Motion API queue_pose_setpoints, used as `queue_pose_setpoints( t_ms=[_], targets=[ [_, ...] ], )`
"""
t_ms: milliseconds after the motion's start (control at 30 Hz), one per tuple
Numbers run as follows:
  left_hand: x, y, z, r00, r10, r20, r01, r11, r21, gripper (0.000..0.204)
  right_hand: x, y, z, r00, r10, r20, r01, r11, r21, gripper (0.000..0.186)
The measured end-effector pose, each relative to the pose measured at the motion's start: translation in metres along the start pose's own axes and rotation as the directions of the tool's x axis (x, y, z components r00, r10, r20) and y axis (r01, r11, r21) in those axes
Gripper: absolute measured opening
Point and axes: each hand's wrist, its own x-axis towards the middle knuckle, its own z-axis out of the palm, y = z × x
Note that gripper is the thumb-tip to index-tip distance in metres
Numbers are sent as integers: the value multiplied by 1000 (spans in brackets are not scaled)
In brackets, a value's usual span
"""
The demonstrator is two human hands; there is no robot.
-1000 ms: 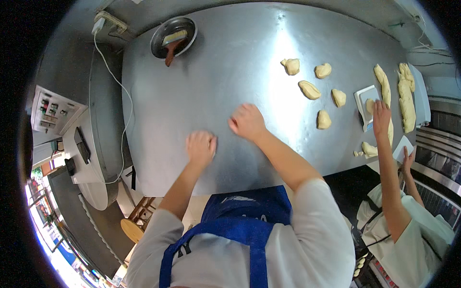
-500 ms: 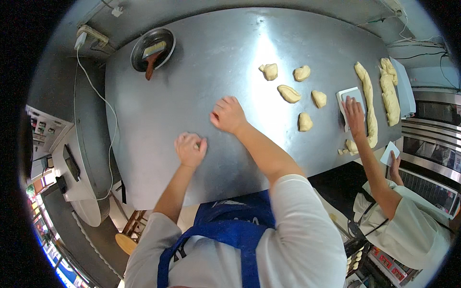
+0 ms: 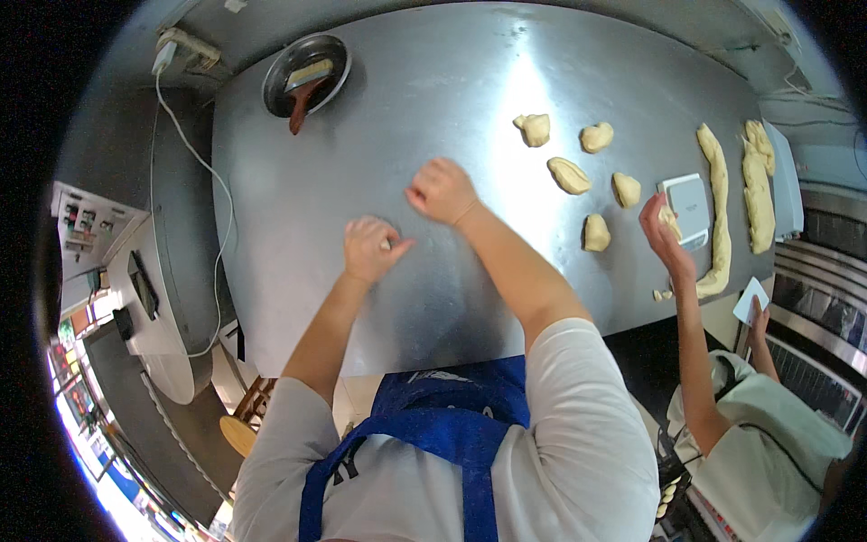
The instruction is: The person cuts small pieces of dough from a larger mass using a scraper, weighs each piece on a scale, and then rolls the pieces into balls on the table surface before placing them onto baking trays.
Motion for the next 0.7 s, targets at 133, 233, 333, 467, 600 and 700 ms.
queue_pose_setpoints(
  t_ms=[133, 233, 333, 467, 600, 700],
  targets=[
    [-4, -44, -12, 968, -193, -162, 178, 979, -98, 31, 4, 32, -22, 996, 57, -76, -61, 996, -60, 23],
    [-42, -33, -23, 949, -225, -222, 229, 973, -7, 31, -22, 13, -34, 970, 241, -43, -243, 969, -45, 24],
    [-38, -6, -4, 992, 25, -124, -25, 1000, -1, 32, -35, -17, -4, 996, 35, 80, -49, 983, 176, 19],
    [5, -27, 13, 1000, 5, 12, -4, 998, -55, 35, 32, -1, 14, 981, -88, 174, 85, 996, 24, 22],
    [19, -59, -12, 949, -294, -110, 289, 955, -62, 43, 29, 47, -22, 993, 88, 82, -83, 994, -71, 28],
    [-10, -43, -26, 898, -413, -152, 414, 910, -26, 43, 3, 12, -22, 934, 340, 107, -327, 937, -119, 38]
  ],
)
